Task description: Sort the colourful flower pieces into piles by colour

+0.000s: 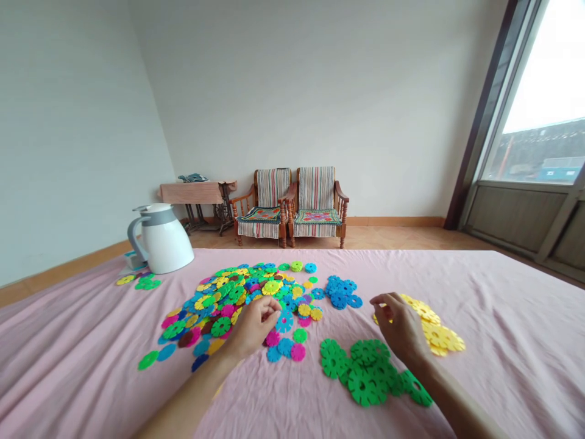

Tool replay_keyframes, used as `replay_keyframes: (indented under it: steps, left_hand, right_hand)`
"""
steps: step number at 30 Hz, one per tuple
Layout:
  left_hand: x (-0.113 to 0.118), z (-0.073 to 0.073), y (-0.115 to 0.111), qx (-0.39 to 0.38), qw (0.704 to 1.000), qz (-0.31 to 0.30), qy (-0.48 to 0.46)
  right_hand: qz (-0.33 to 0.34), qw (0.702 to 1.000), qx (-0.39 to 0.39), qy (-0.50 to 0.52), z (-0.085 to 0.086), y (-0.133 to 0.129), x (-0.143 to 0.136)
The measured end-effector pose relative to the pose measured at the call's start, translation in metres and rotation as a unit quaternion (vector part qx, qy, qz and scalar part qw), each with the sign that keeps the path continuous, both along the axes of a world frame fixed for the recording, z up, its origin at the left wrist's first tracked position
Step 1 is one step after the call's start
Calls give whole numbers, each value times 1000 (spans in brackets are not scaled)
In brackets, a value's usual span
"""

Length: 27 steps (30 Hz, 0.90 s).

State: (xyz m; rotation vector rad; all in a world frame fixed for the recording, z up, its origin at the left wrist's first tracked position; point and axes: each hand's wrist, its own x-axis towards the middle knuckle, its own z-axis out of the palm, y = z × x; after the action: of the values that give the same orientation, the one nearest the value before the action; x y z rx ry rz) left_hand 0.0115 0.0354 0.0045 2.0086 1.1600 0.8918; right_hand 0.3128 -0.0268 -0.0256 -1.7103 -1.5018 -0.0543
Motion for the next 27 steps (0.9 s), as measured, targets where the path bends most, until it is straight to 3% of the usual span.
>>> replay_keyframes:
  steps: [5,9,16,20,24,27]
  left_hand:
    - [5,8,-6,-80,992,-37,-91]
    - [7,10,-9,-50,993,-38,-103]
    - [5,-3,-7,120,987,18,103]
    - [2,-5,-6,129,981,11,143]
    - [-3,0,-10,116,975,-57,181]
    - [-3,-1,-12,120,969,-74,204]
  right_hand:
    - [4,1000,-2,0,-2,0,-1]
    - [13,1000,-7,-1,-2,0,-2]
    - [44,999,-4,-3,1,-3,-12]
    - [53,999,-8,-7,1,-4,-15]
    - [52,999,-11,-11,0,-3,-14]
    - [55,998,-17,-12,-1,-2,-12]
